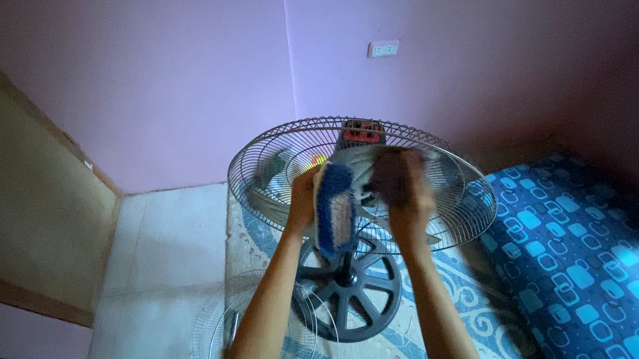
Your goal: The person cleans the blades and cage of an electric fan using a brush and a cloth. They wipe each blade and the metal cage thoroughly.
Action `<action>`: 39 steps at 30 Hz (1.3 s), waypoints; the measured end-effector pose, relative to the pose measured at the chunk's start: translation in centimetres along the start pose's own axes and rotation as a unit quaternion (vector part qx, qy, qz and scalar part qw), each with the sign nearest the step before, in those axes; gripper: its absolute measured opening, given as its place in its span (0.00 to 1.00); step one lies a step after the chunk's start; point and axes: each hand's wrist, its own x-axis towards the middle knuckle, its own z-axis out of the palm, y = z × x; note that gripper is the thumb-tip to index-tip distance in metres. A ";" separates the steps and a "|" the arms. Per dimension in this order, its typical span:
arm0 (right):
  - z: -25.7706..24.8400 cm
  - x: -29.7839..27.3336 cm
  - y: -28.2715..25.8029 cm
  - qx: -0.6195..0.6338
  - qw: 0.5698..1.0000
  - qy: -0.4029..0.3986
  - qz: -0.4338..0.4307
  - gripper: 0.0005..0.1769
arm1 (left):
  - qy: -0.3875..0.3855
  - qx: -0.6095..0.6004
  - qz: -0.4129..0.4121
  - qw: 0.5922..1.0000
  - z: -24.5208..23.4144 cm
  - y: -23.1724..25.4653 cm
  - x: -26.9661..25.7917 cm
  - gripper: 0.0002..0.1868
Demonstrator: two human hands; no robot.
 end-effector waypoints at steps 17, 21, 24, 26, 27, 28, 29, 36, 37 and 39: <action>0.2 -4.0 1.5 -0.032 0.995 0.064 0.074 0.23 | 0.054 -0.056 -0.046 0.996 -0.8 -1.8 -0.7 0.10; -0.1 1.1 0.6 -0.050 0.991 0.124 0.019 0.27 | 0.066 -0.103 -0.077 0.989 -0.4 -2.4 -0.1 0.10; 1.5 0.6 -0.9 -0.033 0.999 0.037 -0.021 0.19 | 0.074 -0.098 -0.054 0.991 0.5 -1.8 0.1 0.10; 2.8 -1.3 -1.6 -0.045 0.998 0.014 -0.045 0.22 | 0.075 -0.074 -0.037 0.994 0.6 -0.9 -0.3 0.11; 3.1 -2.3 -1.6 -0.061 0.997 -0.028 -0.038 0.26 | 0.070 -0.071 -0.028 0.995 0.4 -0.3 -0.3 0.11; 3.4 -3.3 -1.4 -0.077 0.994 -0.070 -0.030 0.29 | 0.066 -0.068 -0.018 0.995 0.3 0.3 -0.3 0.12; 3.6 -4.3 -1.0 -0.094 0.989 -0.113 -0.022 0.32 | 0.070 -0.061 -0.032 0.995 0.2 0.7 -0.3 0.11; 4.2 -8.4 2.7 -0.028 0.965 -0.254 0.065 0.20 | 0.063 -0.048 -0.026 0.997 -1.3 0.7 -0.4 0.11; 4.1 -7.7 2.5 -0.001 0.953 -0.249 0.175 0.14 | 0.066 -0.039 -0.032 0.997 -1.4 0.2 -0.3 0.11; 3.7 -5.9 1.3 0.102 0.939 -0.154 0.291 0.13 | 0.078 0.011 0.001 0.997 -1.9 -1.4 -0.5 0.10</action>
